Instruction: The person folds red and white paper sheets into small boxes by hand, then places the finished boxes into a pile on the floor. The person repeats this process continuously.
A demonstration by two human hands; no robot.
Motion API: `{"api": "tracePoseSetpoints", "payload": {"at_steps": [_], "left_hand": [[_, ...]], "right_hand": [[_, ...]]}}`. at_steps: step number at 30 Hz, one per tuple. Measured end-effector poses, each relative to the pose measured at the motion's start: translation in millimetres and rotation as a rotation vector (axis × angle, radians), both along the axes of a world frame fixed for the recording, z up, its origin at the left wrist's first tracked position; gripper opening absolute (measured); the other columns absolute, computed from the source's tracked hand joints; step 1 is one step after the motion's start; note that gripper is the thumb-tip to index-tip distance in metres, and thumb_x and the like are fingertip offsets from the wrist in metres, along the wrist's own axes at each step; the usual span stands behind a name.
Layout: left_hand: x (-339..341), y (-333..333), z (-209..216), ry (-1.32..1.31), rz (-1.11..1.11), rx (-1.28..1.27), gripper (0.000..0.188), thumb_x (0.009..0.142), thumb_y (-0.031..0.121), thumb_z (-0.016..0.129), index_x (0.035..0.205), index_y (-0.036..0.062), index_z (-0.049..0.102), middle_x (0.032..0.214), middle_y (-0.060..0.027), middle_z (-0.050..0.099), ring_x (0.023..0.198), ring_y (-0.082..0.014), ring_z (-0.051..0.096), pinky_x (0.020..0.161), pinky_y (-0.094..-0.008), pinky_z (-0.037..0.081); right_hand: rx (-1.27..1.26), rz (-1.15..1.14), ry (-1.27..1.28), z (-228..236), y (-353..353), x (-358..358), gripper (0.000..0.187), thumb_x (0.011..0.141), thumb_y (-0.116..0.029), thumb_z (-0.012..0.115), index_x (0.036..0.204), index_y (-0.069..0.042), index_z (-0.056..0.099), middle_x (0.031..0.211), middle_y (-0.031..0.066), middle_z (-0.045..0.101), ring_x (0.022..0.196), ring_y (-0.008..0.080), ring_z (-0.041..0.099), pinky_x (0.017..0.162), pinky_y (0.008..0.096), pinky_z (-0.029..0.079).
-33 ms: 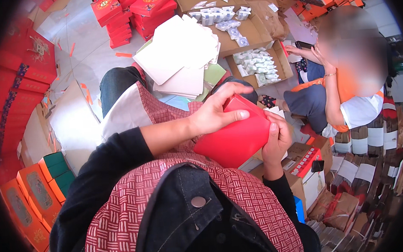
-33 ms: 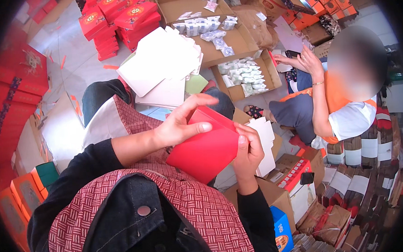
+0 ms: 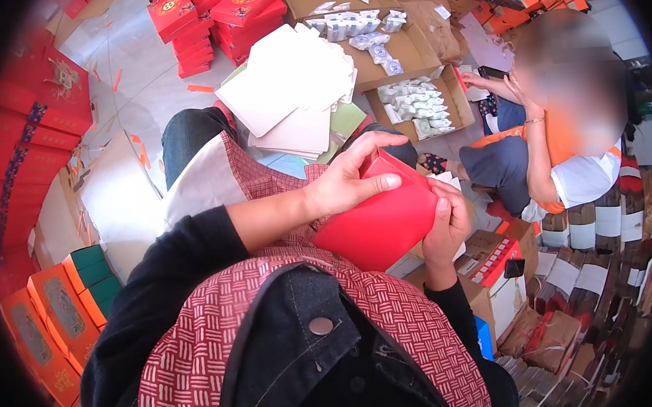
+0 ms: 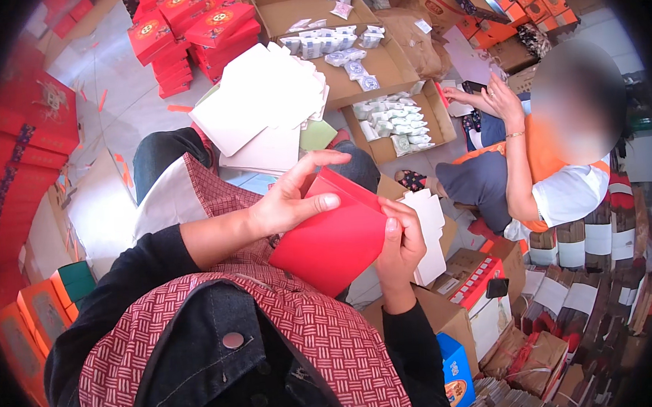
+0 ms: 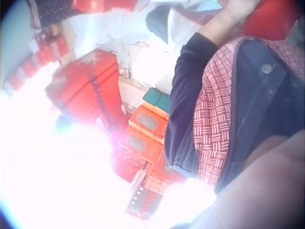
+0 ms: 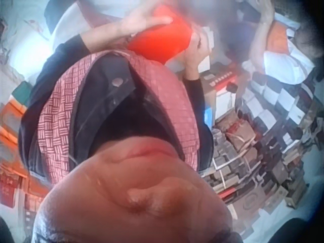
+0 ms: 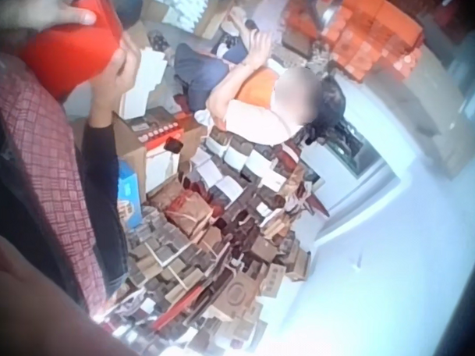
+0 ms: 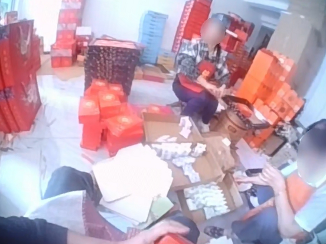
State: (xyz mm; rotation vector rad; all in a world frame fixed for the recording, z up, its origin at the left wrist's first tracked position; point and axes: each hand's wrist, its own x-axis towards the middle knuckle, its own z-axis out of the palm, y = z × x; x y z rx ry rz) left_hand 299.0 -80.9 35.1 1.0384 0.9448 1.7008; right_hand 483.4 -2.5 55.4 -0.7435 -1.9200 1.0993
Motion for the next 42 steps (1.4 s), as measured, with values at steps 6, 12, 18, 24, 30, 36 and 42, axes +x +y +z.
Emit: {"api": "tracePoseSetpoints", "payload": {"at_steps": [6,12,18,24,30,36,42], "left_hand": [[0,5,-15,0.131,0.074,0.038,0.012,0.088,0.013,0.06,0.095,0.0027,0.06,0.105,-0.0094,0.056,0.101,-0.0173,0.053,0.09,-0.0292,0.041],[-34,22,-23,-0.261,0.197,-0.282,0.015,0.093,0.018,0.052,0.088,0.0052,0.058,0.079,0.0003,0.058,0.071,-0.0077,0.056,0.065,-0.0231,0.048],[-58,35,-6,-0.644,0.082,-0.513,0.028,0.094,0.034,0.048,0.091,0.0068,0.055,0.086,-0.0047,0.058,0.082,-0.0157,0.057,0.077,-0.0317,0.049],[-117,-15,18,-0.233,0.123,-0.065,0.045,0.093,0.032,0.051,0.126,0.0041,0.04,0.118,-0.0104,0.05,0.103,-0.0186,0.052,0.089,-0.0328,0.044],[-176,-25,12,-0.333,0.504,-0.265,0.042,0.081,0.009,0.067,0.115,-0.001,0.045,0.097,-0.0112,0.061,0.081,-0.0179,0.062,0.062,-0.0278,0.052],[-328,-15,-37,-0.558,0.816,-0.468,0.023,0.084,0.013,0.065,0.102,0.0011,0.056,0.09,-0.0085,0.063,0.077,-0.0188,0.062,0.057,-0.0272,0.053],[-489,29,-84,-0.585,1.182,-0.39,0.028,0.083,0.014,0.065,0.107,0.0041,0.054,0.104,-0.0114,0.059,0.088,-0.0219,0.06,0.056,-0.0308,0.055]], "right_hand": [[-0.057,-0.011,0.036,-16,-4,-7,0.033,0.095,-0.022,0.038,0.103,0.006,0.054,0.116,0.0196,0.054,0.107,0.0219,0.052,0.093,0.0342,0.038],[0.259,0.075,-0.071,-20,36,-10,0.052,0.092,-0.02,0.047,0.134,0.005,0.032,0.133,0.021,0.042,0.123,0.0304,0.041,0.103,0.0379,0.03],[0.824,0.413,-0.312,26,76,-74,0.042,0.072,-0.015,0.067,0.111,-0.009,0.056,0.122,0.0115,0.055,0.123,0.0336,0.043,0.104,0.0462,0.028],[-0.158,0.571,-0.089,9,70,-130,0.036,0.075,-0.015,0.073,0.104,-0.002,0.057,0.095,0.0079,0.063,0.086,0.0189,0.059,0.075,0.0307,0.045],[-0.897,0.692,-0.093,-19,65,-222,0.05,0.082,-0.033,0.067,0.115,-0.002,0.046,0.091,0.0084,0.06,0.061,0.0153,0.062,0.043,0.0205,0.043],[-0.867,0.585,-0.374,-93,66,-263,0.038,0.089,-0.03,0.057,0.116,-0.005,0.048,0.098,0.0107,0.062,0.072,0.0199,0.064,0.053,0.0285,0.049],[-0.715,0.698,-0.498,-87,73,-263,0.031,0.086,-0.017,0.061,0.109,0.002,0.055,0.092,0.0062,0.063,0.069,0.0124,0.062,0.056,0.0231,0.048]]}}
